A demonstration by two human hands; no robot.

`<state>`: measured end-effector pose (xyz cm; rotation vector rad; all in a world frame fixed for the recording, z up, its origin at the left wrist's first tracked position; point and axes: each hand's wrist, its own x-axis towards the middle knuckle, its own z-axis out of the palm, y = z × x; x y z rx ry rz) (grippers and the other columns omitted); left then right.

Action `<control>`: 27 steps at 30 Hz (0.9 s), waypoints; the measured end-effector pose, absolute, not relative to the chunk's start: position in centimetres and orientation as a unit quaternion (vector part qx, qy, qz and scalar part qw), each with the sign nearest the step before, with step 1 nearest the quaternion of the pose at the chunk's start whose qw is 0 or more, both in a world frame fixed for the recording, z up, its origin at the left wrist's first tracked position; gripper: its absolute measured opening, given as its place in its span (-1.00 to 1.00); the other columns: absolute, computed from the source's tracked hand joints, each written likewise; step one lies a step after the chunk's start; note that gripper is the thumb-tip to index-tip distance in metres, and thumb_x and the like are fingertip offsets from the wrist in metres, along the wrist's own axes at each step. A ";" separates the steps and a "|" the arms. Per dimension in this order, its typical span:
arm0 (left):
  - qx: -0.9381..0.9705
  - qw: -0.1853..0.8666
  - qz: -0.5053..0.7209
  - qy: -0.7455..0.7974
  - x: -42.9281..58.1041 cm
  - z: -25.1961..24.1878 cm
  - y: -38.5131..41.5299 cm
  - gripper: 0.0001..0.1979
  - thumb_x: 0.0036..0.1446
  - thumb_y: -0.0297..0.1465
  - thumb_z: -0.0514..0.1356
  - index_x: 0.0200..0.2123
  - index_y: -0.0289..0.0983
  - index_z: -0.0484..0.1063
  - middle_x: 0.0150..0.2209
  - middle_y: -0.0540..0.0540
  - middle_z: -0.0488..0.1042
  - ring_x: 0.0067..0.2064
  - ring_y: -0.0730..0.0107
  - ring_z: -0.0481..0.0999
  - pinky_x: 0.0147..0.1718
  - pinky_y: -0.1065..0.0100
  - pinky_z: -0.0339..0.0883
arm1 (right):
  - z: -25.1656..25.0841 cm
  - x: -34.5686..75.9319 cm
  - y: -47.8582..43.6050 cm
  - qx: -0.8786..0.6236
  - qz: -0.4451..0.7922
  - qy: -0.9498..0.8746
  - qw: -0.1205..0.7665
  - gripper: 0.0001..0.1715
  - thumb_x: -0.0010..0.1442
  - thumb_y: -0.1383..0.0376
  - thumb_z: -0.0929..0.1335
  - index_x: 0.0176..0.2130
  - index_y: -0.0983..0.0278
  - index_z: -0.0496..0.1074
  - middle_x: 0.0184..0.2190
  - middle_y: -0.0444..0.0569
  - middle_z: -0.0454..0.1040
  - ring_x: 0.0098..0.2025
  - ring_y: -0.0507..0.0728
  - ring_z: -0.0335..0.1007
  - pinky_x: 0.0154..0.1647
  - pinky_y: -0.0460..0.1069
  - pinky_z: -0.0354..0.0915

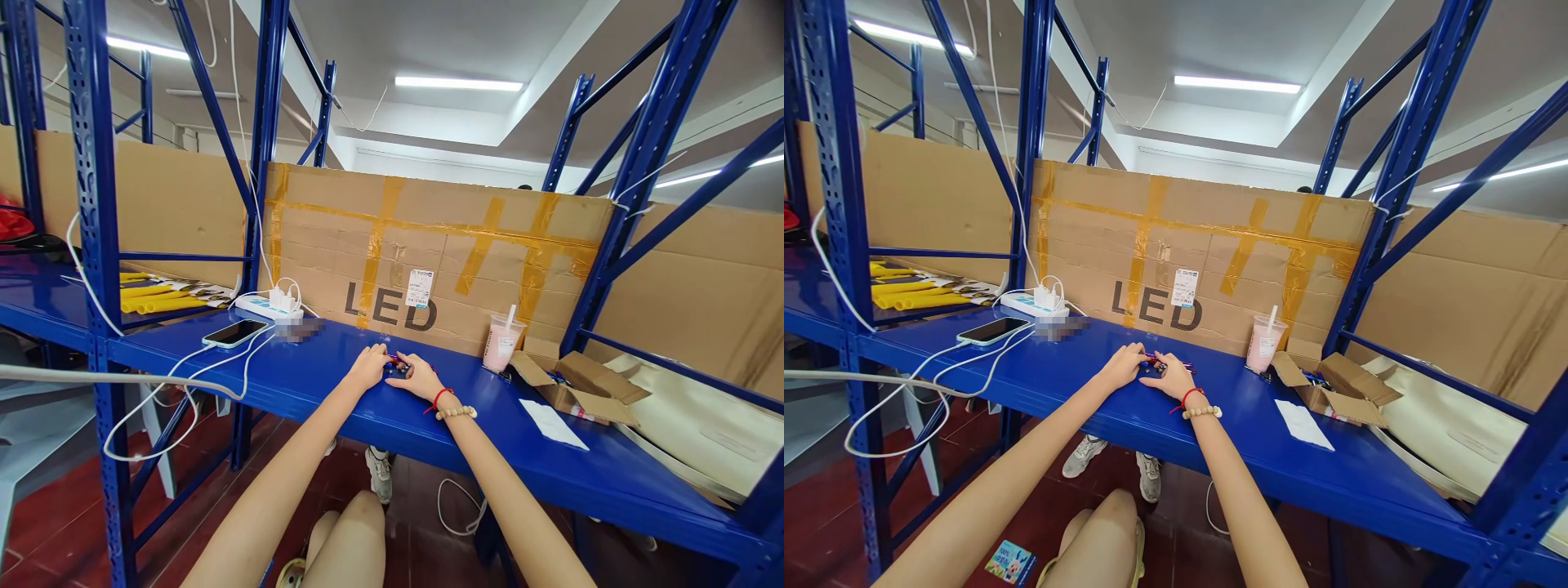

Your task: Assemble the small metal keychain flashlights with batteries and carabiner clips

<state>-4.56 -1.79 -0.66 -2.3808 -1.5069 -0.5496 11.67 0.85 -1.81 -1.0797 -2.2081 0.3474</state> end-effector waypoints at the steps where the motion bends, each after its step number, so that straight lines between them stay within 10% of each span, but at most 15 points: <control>1: -0.823 0.130 -0.194 -0.518 -4.6 -0.7 -1.7 -0.59 0.09 -0.61 -0.09 -0.07 -0.25 0.39 -0.12 -0.18 0.32 -0.07 0.23 0.28 -0.13 0.28 0.17 | -1.8 11.7 1.0 -0.418 0.128 -0.837 0.329 -0.17 -0.12 0.13 0.43 0.10 0.37 0.23 -0.26 -0.02 0.34 -0.48 -0.04 0.24 -0.33 -0.05 0.31; 14: -0.832 0.085 -0.185 -0.517 -4.4 0.0 -2.3 -0.67 0.16 -0.21 0.02 -0.04 -0.14 0.36 -0.10 -0.08 0.36 -0.09 0.31 0.40 -0.21 0.46 0.26 | -0.5 12.9 0.8 -0.574 0.087 -0.702 0.412 -0.59 0.20 0.26 0.14 -0.03 0.25 0.37 -0.26 -0.01 0.46 -0.29 0.07 0.43 -0.09 0.03 0.26; 27: -0.826 0.058 -0.157 -0.538 -4.2 0.4 -2.9 -0.64 0.16 -0.19 0.03 -0.01 -0.14 0.33 -0.10 -0.10 0.33 -0.08 0.27 0.39 -0.29 0.45 0.25 | -1.4 12.4 1.4 -0.488 0.210 -0.742 0.409 -0.58 0.21 0.29 0.15 0.03 0.30 0.29 -0.17 -0.01 0.42 -0.46 -0.05 0.43 -0.64 -0.21 0.30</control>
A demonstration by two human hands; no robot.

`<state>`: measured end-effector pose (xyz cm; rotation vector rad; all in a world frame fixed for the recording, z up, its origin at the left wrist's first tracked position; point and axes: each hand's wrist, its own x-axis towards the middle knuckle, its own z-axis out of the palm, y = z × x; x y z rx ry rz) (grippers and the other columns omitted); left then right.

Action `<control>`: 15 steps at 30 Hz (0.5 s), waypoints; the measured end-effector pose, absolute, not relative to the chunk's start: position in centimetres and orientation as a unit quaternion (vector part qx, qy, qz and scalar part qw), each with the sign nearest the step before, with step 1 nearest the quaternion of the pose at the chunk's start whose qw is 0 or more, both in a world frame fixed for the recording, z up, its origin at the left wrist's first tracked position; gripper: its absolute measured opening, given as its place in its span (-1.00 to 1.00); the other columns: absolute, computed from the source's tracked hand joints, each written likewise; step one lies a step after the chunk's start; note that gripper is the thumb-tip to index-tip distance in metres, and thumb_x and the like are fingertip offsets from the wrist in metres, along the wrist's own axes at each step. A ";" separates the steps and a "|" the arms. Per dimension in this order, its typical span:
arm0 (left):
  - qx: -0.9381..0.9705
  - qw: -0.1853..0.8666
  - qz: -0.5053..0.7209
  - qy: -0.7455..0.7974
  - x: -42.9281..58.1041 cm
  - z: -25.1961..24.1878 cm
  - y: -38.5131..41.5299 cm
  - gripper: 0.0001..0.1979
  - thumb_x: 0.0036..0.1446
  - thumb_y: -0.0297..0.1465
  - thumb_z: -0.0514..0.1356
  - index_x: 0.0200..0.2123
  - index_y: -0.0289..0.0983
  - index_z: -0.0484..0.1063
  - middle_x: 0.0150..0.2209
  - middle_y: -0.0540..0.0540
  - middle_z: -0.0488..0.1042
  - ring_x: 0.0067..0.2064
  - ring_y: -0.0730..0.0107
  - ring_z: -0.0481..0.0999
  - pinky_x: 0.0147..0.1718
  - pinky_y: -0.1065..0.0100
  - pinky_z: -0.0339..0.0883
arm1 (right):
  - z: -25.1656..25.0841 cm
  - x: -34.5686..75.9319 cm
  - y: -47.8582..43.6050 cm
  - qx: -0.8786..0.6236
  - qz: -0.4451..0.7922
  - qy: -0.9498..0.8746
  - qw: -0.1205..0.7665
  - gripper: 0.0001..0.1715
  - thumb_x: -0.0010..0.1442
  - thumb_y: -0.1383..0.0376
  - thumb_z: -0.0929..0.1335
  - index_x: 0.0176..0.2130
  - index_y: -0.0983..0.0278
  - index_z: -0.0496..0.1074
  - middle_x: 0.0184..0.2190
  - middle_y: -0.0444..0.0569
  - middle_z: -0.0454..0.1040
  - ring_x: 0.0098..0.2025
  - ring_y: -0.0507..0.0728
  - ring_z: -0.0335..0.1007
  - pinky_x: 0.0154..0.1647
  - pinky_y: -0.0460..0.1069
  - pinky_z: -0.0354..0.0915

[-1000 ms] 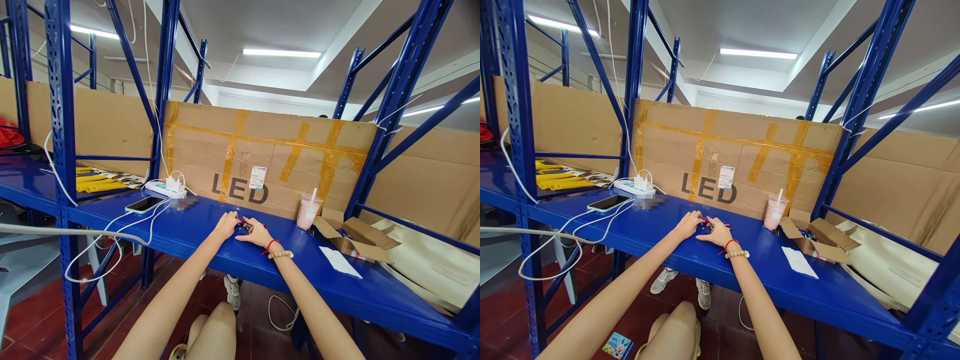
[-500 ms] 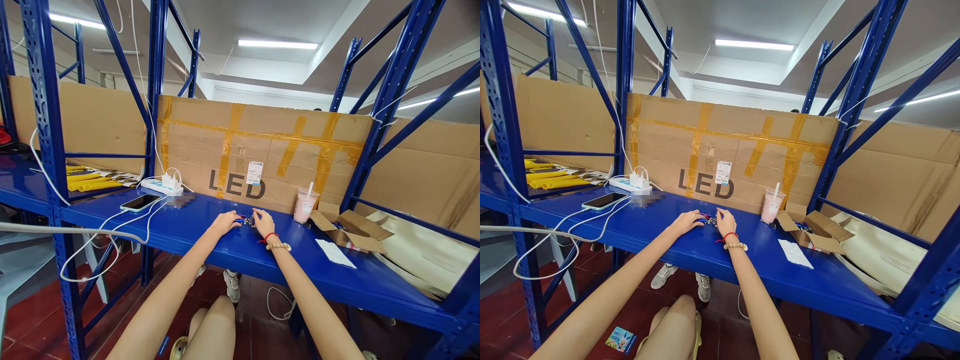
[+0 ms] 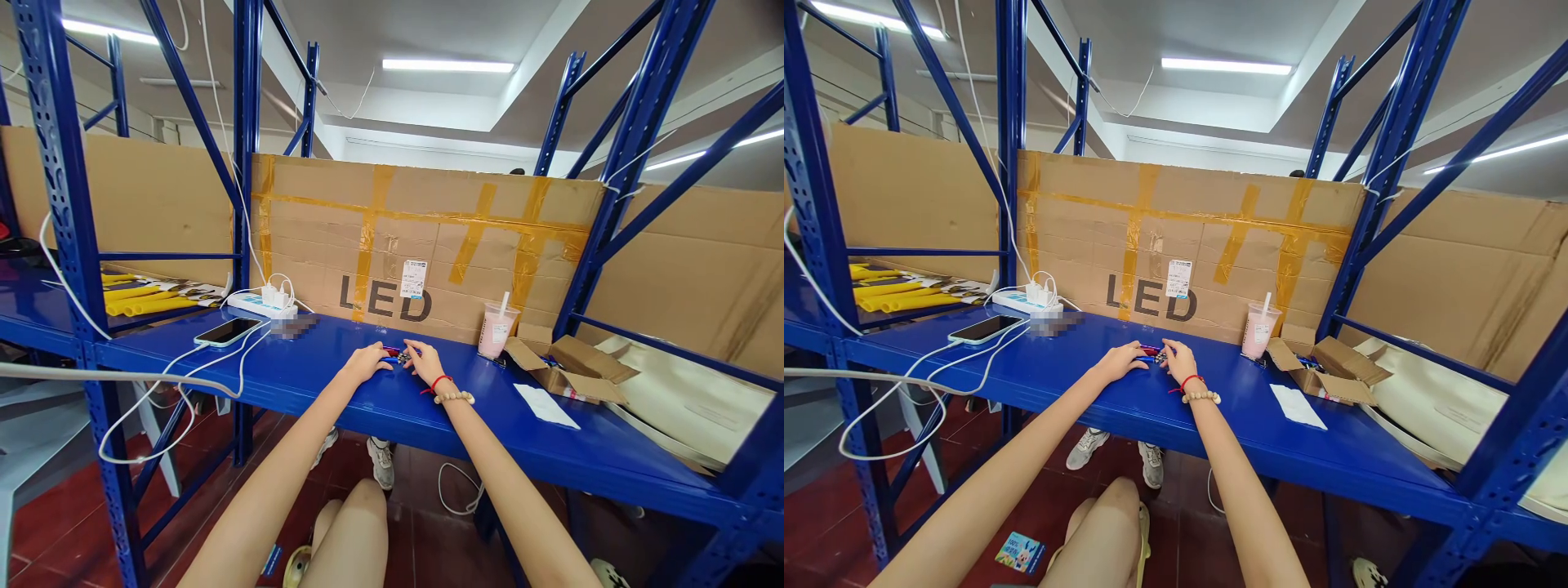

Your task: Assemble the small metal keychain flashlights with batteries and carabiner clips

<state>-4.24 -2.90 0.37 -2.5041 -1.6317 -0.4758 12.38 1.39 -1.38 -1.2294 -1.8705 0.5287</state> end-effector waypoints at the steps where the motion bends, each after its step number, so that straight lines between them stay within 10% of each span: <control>1: -0.826 0.058 -0.156 -0.539 -4.2 0.4 -2.9 -0.64 0.16 -0.20 0.02 -0.01 -0.14 0.32 -0.09 -0.10 0.33 -0.07 0.28 0.39 -0.28 0.45 0.25 | -1.4 12.4 1.3 -0.484 0.210 -0.745 0.408 -0.59 0.21 0.29 0.15 0.03 0.29 0.29 -0.18 -0.02 0.43 -0.47 -0.06 0.43 -0.65 -0.22 0.29; 15: -0.756 0.047 -0.211 -0.617 -4.5 0.1 -2.0 -0.74 0.20 -0.28 -0.01 -0.06 -0.20 0.17 -0.14 -0.08 0.44 -0.12 0.27 0.44 -0.31 0.40 0.27 | -1.0 12.8 1.1 -0.478 0.150 -0.769 0.398 -0.62 0.25 0.15 0.10 -0.11 0.18 0.37 -0.35 -0.19 0.48 -0.58 -0.09 0.37 -0.44 -0.15 0.27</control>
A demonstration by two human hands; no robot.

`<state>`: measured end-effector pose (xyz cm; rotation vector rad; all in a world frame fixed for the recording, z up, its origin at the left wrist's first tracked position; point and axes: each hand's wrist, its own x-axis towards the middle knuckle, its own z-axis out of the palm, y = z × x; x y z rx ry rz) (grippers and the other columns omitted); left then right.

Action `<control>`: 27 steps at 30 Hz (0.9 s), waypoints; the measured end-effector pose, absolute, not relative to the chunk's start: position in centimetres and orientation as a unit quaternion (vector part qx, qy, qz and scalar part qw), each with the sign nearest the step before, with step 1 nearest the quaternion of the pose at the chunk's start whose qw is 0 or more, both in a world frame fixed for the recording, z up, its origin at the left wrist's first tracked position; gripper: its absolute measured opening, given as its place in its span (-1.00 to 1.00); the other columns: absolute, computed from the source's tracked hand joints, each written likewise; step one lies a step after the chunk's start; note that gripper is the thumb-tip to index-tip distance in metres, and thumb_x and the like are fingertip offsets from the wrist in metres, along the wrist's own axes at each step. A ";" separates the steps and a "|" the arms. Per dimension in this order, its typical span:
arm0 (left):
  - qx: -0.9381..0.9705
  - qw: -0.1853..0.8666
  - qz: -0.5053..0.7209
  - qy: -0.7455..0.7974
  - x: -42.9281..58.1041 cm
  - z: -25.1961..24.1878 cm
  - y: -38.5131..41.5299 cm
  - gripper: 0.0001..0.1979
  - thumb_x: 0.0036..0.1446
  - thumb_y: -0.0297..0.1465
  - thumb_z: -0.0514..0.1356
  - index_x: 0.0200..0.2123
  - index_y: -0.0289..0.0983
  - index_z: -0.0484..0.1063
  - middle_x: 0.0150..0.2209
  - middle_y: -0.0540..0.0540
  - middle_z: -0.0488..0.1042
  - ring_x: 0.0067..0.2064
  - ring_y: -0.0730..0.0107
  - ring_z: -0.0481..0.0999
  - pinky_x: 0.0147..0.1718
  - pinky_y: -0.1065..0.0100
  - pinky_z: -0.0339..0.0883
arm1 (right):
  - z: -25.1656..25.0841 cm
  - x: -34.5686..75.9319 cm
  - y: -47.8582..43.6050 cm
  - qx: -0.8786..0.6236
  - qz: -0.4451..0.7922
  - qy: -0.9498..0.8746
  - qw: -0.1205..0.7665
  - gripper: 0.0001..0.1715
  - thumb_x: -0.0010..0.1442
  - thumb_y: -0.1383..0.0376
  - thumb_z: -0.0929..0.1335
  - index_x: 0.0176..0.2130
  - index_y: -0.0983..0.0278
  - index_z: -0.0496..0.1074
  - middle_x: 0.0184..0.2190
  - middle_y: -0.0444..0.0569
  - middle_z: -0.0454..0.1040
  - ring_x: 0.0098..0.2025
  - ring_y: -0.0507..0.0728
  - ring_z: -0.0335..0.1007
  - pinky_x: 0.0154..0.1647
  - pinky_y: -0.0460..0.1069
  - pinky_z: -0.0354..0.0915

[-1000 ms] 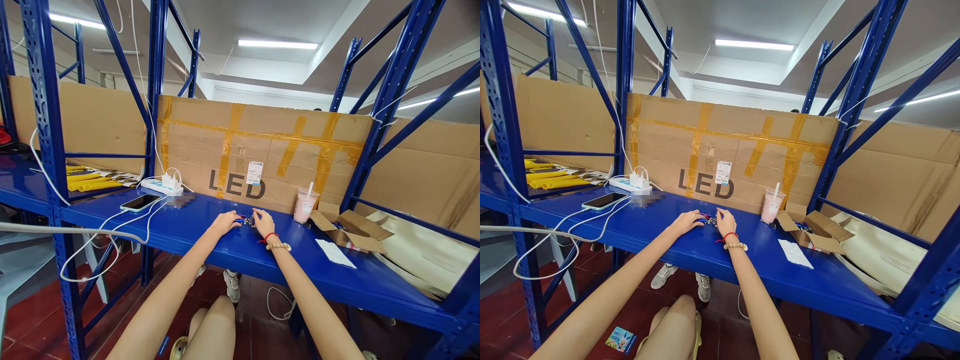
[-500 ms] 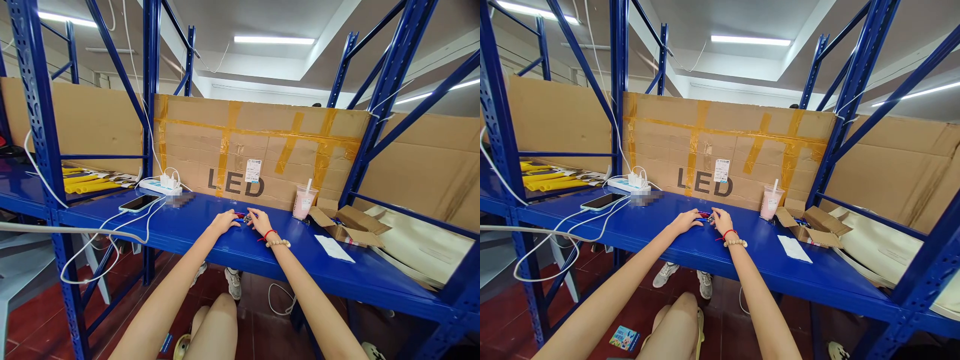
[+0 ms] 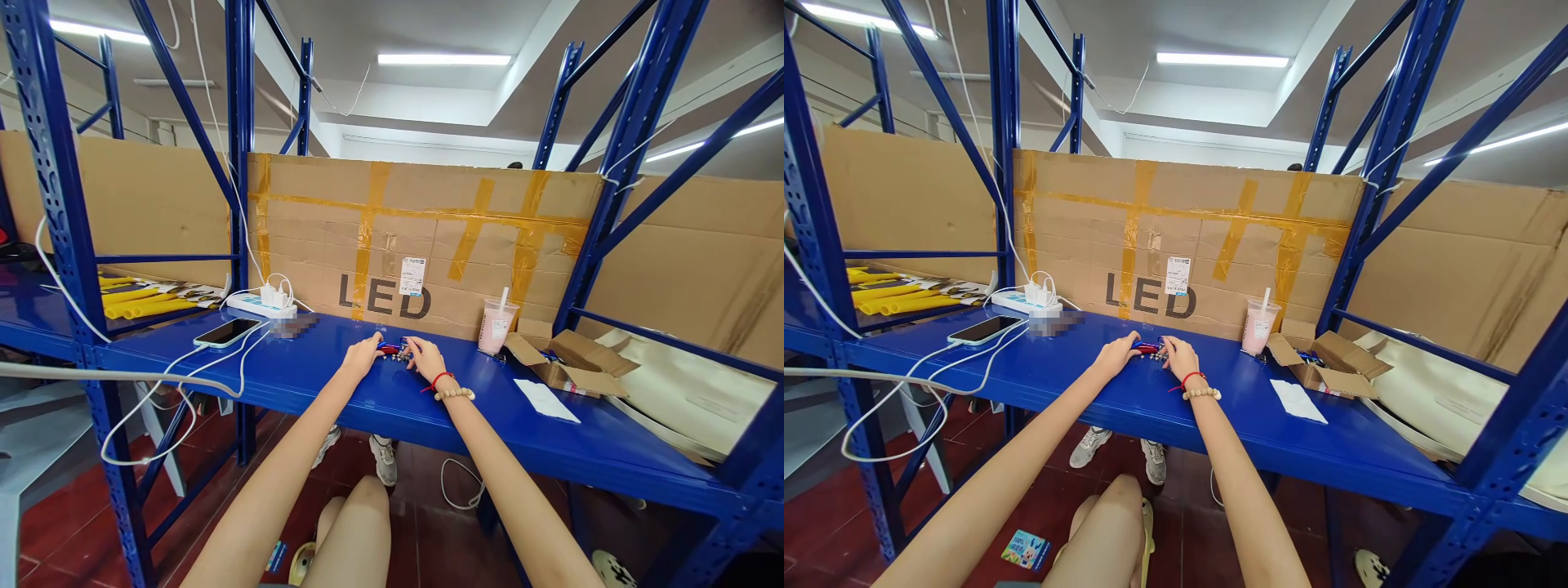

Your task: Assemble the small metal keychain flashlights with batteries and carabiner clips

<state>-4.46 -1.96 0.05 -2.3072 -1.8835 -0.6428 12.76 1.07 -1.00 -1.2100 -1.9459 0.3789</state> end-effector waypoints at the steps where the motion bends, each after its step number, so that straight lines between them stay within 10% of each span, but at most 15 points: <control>1: -0.755 0.051 -0.206 -0.620 -4.5 0.0 -2.0 -0.76 0.19 -0.29 0.01 -0.07 -0.20 0.19 -0.13 -0.08 0.43 -0.12 0.28 0.44 -0.31 0.40 0.26 | -0.9 12.8 1.0 -0.480 0.146 -0.769 0.397 -0.62 0.25 0.15 0.10 -0.14 0.18 0.38 -0.36 -0.19 0.48 -0.59 -0.09 0.36 -0.44 -0.15 0.26; 27: -0.795 0.088 -0.262 -0.540 -4.3 -0.5 -1.8 -0.85 0.18 -0.34 0.03 -0.20 -0.26 0.24 -0.17 -0.08 0.34 -0.13 0.34 0.36 -0.31 0.41 0.26 | -1.3 12.8 1.4 -0.449 0.197 -0.772 0.404 -0.64 0.19 0.19 0.17 -0.11 0.23 0.41 -0.42 -0.12 0.47 -0.62 -0.08 0.34 -0.64 -0.19 0.21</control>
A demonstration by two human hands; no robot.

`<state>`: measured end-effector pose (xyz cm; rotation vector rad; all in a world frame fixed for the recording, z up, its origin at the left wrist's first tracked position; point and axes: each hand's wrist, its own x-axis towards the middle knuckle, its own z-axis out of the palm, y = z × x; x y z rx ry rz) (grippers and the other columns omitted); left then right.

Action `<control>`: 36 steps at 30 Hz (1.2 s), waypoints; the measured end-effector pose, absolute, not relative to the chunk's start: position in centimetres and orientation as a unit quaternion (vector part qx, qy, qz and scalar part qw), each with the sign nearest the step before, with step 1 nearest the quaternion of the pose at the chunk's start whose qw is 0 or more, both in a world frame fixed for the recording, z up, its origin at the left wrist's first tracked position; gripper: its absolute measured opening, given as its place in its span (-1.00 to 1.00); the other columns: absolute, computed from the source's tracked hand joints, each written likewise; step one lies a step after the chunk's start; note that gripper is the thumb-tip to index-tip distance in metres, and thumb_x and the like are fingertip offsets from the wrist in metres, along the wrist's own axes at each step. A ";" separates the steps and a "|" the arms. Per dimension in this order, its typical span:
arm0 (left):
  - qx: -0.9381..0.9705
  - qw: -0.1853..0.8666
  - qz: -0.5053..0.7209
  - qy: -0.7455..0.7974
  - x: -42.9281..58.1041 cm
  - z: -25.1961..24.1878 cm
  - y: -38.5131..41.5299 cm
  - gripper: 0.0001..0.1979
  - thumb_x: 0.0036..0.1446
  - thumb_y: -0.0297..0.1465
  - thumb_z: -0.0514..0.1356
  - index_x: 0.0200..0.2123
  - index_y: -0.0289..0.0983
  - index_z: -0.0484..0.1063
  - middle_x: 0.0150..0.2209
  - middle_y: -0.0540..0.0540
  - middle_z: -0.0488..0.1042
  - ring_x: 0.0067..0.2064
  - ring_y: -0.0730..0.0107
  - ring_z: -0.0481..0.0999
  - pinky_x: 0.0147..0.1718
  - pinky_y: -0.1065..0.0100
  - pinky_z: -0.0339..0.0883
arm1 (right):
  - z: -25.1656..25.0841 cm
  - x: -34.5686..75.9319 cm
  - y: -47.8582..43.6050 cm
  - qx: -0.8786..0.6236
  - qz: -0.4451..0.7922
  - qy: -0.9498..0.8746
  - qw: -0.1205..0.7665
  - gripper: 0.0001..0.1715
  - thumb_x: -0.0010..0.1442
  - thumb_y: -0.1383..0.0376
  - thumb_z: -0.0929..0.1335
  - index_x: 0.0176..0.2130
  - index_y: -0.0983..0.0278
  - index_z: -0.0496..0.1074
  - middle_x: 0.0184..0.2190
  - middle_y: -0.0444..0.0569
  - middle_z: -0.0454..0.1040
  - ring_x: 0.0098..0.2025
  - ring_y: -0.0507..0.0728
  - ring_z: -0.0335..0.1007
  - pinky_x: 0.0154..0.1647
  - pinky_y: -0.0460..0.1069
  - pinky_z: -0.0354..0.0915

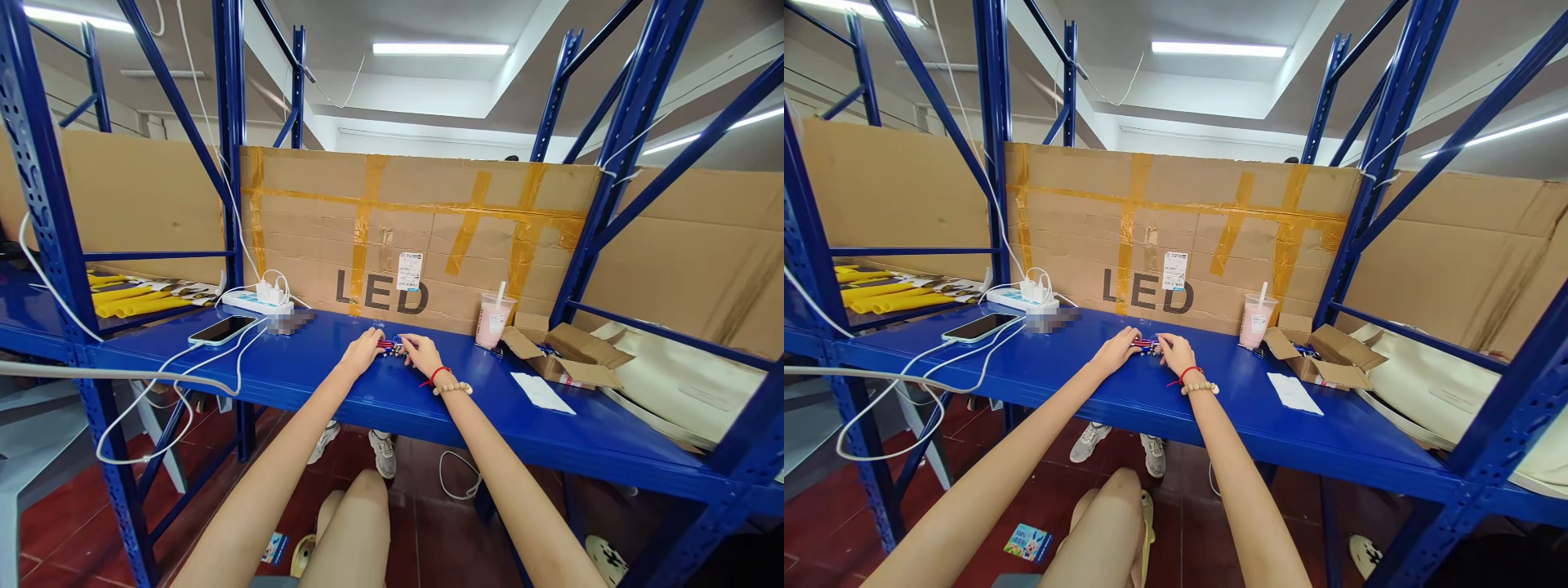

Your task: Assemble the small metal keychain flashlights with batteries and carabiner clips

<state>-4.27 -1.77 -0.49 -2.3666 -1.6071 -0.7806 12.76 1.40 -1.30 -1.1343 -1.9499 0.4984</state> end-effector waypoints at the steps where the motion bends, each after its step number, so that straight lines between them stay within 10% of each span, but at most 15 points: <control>1: -0.796 0.101 -0.276 -0.529 -4.2 -0.6 -1.7 -0.83 0.20 -0.32 -0.01 -0.20 -0.26 0.25 -0.18 -0.08 0.34 -0.12 0.34 0.35 -0.27 0.40 0.26 | -1.3 12.7 1.4 -0.437 0.223 -0.769 0.410 -0.62 0.19 0.21 0.17 -0.07 0.25 0.38 -0.41 -0.10 0.46 -0.62 -0.07 0.33 -0.67 -0.19 0.20; 36: -0.791 0.045 -0.311 -0.525 -3.8 -0.5 -2.4 -0.70 0.26 -0.26 -0.19 -0.33 -0.25 0.25 -0.30 -0.04 0.35 -0.26 0.40 0.38 -0.29 0.40 0.25 | -0.8 11.6 0.6 -0.352 0.347 -0.758 0.426 -0.52 0.16 0.25 0.19 0.04 0.37 0.31 -0.49 -0.08 0.40 -0.72 -0.13 0.21 -0.75 -0.21 0.13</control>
